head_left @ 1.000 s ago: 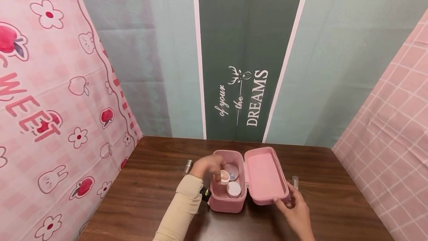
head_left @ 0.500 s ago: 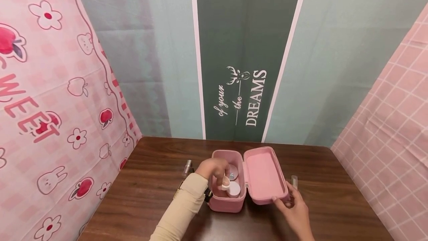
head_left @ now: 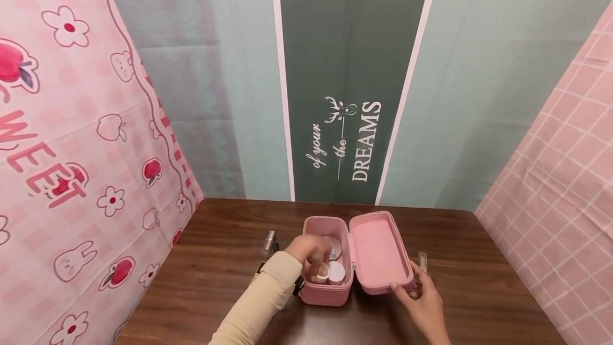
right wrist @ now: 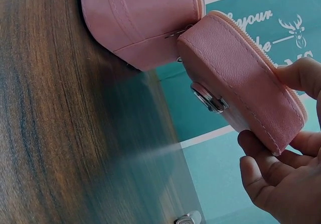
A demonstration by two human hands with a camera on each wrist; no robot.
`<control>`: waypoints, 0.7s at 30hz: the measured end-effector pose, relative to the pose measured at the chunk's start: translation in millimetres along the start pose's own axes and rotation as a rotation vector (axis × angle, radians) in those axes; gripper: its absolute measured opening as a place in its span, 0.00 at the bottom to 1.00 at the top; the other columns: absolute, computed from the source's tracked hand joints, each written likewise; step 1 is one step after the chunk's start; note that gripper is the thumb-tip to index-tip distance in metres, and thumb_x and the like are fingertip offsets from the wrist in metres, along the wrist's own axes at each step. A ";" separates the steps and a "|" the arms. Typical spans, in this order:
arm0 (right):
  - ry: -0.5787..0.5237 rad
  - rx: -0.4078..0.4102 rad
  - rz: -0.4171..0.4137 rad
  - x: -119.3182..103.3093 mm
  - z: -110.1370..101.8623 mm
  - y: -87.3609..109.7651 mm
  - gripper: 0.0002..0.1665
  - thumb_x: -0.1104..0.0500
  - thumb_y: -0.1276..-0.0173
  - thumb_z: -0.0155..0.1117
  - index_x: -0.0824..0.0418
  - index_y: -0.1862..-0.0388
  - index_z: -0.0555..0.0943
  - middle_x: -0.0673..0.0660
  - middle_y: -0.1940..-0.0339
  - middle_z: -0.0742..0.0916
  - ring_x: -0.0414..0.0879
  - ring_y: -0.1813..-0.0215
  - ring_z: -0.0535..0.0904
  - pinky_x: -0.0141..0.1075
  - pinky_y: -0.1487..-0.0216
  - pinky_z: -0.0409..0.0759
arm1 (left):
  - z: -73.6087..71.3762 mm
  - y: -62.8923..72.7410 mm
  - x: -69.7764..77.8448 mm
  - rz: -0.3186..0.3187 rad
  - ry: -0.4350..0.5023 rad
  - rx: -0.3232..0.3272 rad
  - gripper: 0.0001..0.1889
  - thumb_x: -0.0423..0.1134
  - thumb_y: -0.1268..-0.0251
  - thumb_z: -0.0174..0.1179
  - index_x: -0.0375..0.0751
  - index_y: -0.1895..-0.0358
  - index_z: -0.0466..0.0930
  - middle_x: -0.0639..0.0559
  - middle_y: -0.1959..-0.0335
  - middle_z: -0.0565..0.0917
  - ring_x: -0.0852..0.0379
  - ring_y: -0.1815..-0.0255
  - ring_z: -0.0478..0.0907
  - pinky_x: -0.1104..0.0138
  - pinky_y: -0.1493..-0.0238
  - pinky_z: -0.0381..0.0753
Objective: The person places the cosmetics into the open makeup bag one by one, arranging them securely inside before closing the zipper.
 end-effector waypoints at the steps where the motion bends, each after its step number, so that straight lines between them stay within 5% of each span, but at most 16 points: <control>1: -0.001 0.000 0.000 -0.2 0.1 -0.2 0.38 0.61 0.49 0.74 0.68 0.39 0.70 0.68 0.50 0.80 0.36 0.67 0.76 0.24 0.67 0.74 | 0.7 -0.3 0.5 -0.006 -0.010 -0.001 0.17 0.30 0.66 0.77 0.47 0.72 0.78 0.56 0.74 0.73 0.61 0.74 0.69 0.70 0.74 0.72; 8: -0.011 0.002 0.005 0.3 0.8 -0.8 0.39 0.62 0.49 0.73 0.69 0.39 0.69 0.67 0.52 0.80 0.34 0.68 0.75 0.24 0.67 0.74 | -2.8 -2.2 -0.1 -0.048 0.077 -0.017 0.17 0.27 0.62 0.74 0.43 0.65 0.81 0.56 0.73 0.73 0.60 0.73 0.68 0.69 0.75 0.71; 15: -0.020 0.003 -0.002 2.0 0.3 -0.1 0.39 0.62 0.49 0.73 0.69 0.39 0.69 0.67 0.54 0.81 0.34 0.68 0.75 0.23 0.68 0.73 | -5.3 -1.6 0.4 -0.011 0.035 0.024 0.19 0.32 0.64 0.76 0.43 0.63 0.81 0.57 0.72 0.74 0.60 0.70 0.70 0.69 0.69 0.73; 21: -0.007 -0.001 0.001 1.4 -0.5 0.5 0.39 0.61 0.49 0.73 0.69 0.39 0.69 0.67 0.54 0.81 0.36 0.68 0.76 0.22 0.68 0.72 | -3.3 3.1 2.5 -0.013 0.096 0.123 0.16 0.30 0.59 0.72 0.44 0.64 0.79 0.56 0.73 0.73 0.60 0.71 0.69 0.69 0.71 0.71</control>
Point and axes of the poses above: each hand's wrist, its own y-axis away from the middle knuckle, its own z-axis out of the palm, x = y × z, the point moved 3 cm from there along -y, towards the middle knuckle
